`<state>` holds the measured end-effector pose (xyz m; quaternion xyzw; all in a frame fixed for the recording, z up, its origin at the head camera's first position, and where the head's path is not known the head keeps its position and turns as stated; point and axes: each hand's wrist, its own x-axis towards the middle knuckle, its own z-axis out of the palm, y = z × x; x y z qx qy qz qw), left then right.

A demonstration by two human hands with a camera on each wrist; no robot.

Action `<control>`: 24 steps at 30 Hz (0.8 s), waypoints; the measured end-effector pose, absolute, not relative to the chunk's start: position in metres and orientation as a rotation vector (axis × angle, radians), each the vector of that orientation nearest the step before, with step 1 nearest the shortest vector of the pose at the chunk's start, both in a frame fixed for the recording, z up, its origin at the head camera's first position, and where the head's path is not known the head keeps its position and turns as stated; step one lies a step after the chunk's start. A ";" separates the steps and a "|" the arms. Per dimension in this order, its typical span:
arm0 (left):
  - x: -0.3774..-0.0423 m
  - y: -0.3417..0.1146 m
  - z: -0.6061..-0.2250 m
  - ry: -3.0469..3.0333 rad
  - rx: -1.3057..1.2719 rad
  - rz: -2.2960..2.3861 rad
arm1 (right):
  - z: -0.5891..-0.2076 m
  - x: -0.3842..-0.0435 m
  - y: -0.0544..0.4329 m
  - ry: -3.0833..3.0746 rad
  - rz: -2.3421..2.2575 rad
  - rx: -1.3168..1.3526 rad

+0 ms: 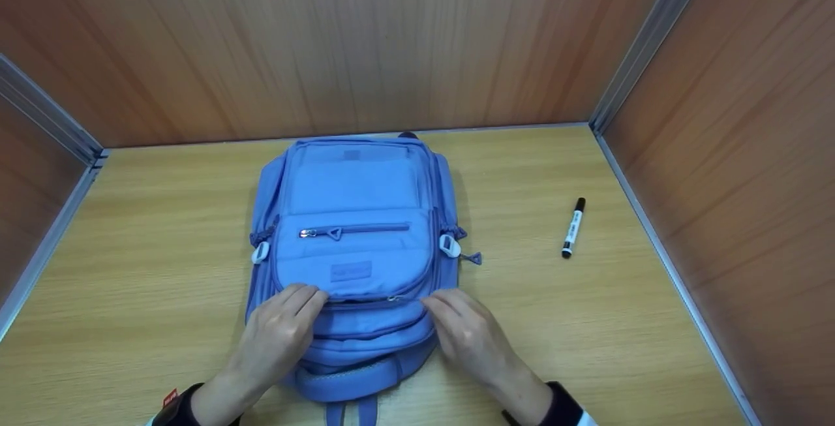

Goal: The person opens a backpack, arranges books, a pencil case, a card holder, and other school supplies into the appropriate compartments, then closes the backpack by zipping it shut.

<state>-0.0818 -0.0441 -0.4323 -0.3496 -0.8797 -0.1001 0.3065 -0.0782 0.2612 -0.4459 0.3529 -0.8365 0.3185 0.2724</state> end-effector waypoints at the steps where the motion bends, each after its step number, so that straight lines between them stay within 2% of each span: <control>1: -0.082 -0.044 -0.432 -2.324 -0.921 -0.269 | -0.446 -0.081 0.265 -2.252 0.853 0.937; 11: -0.081 -0.045 -0.432 -2.287 -0.904 -0.290 | -0.448 -0.123 0.297 -2.321 0.784 0.835; 24: -0.080 -0.047 -0.430 -2.255 -0.916 -0.335 | -0.449 -0.196 0.297 -2.346 0.808 0.840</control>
